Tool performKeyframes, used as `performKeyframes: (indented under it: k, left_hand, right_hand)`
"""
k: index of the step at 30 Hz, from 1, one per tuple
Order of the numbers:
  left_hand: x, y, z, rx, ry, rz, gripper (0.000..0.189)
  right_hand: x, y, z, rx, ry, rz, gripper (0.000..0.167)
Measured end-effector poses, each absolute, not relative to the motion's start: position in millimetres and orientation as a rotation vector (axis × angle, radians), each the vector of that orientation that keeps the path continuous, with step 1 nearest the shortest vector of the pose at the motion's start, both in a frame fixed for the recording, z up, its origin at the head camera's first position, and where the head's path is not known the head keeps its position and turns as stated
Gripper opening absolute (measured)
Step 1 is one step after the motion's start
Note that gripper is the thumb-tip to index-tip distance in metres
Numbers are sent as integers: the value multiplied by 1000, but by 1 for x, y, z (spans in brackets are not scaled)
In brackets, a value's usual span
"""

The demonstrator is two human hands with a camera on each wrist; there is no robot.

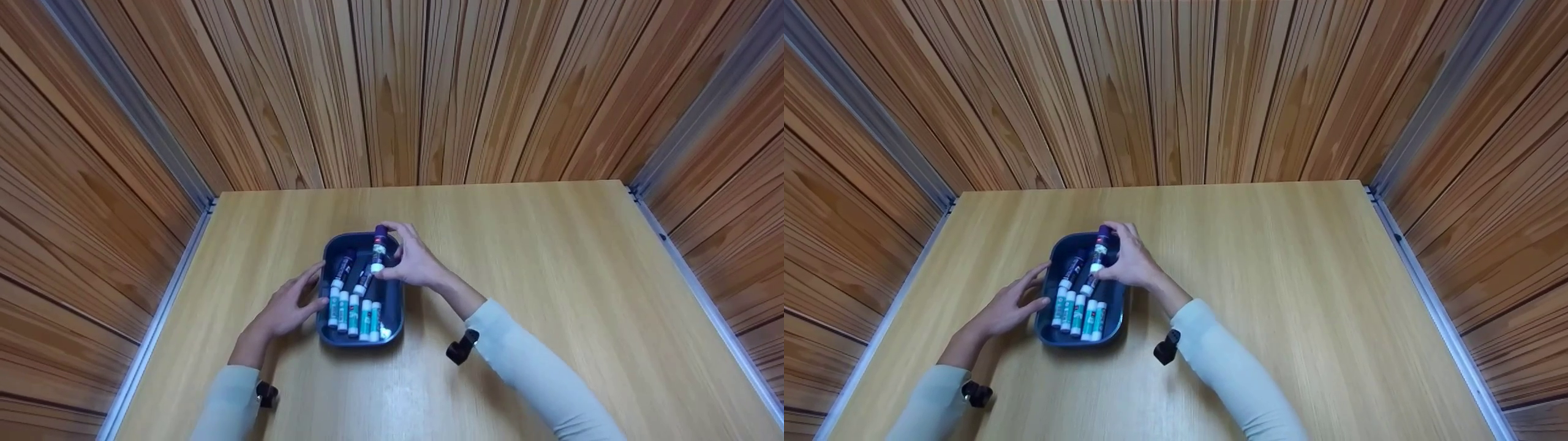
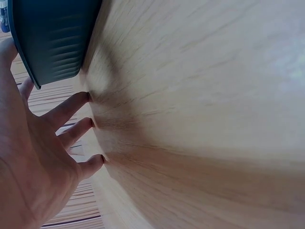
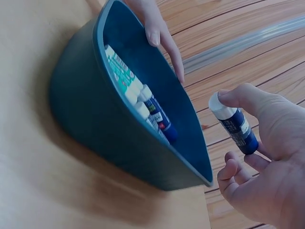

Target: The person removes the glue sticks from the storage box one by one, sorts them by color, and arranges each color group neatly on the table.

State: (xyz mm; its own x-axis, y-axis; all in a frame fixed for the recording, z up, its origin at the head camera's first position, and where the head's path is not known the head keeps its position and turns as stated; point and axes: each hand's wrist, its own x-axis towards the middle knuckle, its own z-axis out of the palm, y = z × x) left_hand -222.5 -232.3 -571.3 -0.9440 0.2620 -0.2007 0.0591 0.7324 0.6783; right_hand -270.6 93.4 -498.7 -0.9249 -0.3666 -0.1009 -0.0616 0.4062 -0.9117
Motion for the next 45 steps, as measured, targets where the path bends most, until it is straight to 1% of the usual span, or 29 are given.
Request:
performKeyframes:
  k: [8,19,35,45]
  left_hand:
    - [-222,-234,-572,236,2643,1052,82]
    - [-219,-232,-574,218,2636,1058,82]
    - [-222,-230,-573,196,2616,1063,81]
    - [-221,-232,-571,206,2628,1062,81]
  right_hand:
    - [-277,118,-500,-424,2384,-1508,102]
    - [-283,155,-513,-518,2407,-1492,102]
    - [-279,200,-519,-417,2450,-1441,105]
    - [-284,221,-524,-415,2476,-1391,102]
